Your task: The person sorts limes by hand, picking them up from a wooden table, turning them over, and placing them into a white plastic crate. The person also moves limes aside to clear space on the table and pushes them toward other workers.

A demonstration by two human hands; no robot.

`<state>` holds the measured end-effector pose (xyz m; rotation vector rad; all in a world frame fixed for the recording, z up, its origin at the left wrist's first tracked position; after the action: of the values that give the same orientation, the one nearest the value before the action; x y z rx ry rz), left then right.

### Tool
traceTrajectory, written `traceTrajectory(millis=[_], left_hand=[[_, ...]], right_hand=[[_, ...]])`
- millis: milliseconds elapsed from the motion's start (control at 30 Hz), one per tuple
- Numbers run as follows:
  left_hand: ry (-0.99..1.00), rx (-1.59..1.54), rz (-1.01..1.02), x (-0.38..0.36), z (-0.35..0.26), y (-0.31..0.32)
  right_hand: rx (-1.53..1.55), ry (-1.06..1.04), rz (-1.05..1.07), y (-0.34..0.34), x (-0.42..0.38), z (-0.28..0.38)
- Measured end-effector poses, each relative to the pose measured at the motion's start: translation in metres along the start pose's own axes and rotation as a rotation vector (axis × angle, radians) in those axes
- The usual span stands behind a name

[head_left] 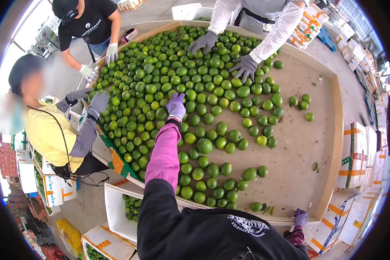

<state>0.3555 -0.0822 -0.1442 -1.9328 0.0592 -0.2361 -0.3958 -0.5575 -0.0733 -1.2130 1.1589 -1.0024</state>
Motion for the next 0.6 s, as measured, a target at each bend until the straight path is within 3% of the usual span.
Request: traceTrajectory(millis=[100,167,200,233,300,367,433,600], left_hand=[[0.066,-0.543,-0.303,-0.015,0.005,-0.013],[-0.079,-1.208,-0.267,-0.022,0.008,-0.025],[-0.154,-1.348,-0.179,-0.031,0.013,-0.035],[-0.231,-1.808,0.010,-0.044,0.008,-0.044],[-0.303,-2.109,0.435,-0.065,0.002,-0.071],[-0.242,-2.141,0.474,-0.081,-0.002,-0.084],[-0.253,-2.374,0.733,-0.095,-0.012,-0.094],[-0.175,-2.414,0.777,-0.119,-0.033,-0.111]], right_hand=[[-0.094,-0.019,-0.052,-0.001,0.000,0.001],[-0.078,-0.026,-0.030,-0.005,0.002,0.007],[-0.076,-0.036,-0.002,-0.006,-0.003,0.007],[-0.077,-0.043,0.016,-0.006,-0.006,0.005],[0.039,0.006,0.027,-0.004,-0.003,0.005],[0.025,-0.013,0.037,-0.001,-0.002,0.004],[0.012,-0.029,0.044,0.004,0.004,0.000],[0.015,-0.010,0.028,0.006,0.006,-0.006]])
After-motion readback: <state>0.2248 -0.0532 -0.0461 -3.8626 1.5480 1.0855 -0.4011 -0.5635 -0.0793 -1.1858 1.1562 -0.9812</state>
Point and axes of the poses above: each hand's wrist, its own x-axis towards the middle knuckle, its own y-axis out of the palm, z = x × y, the point moved 4 cm from there along x, towards the middle knuckle, and after that the axes turned 10 degrees about -z, right-handed, at the moved point
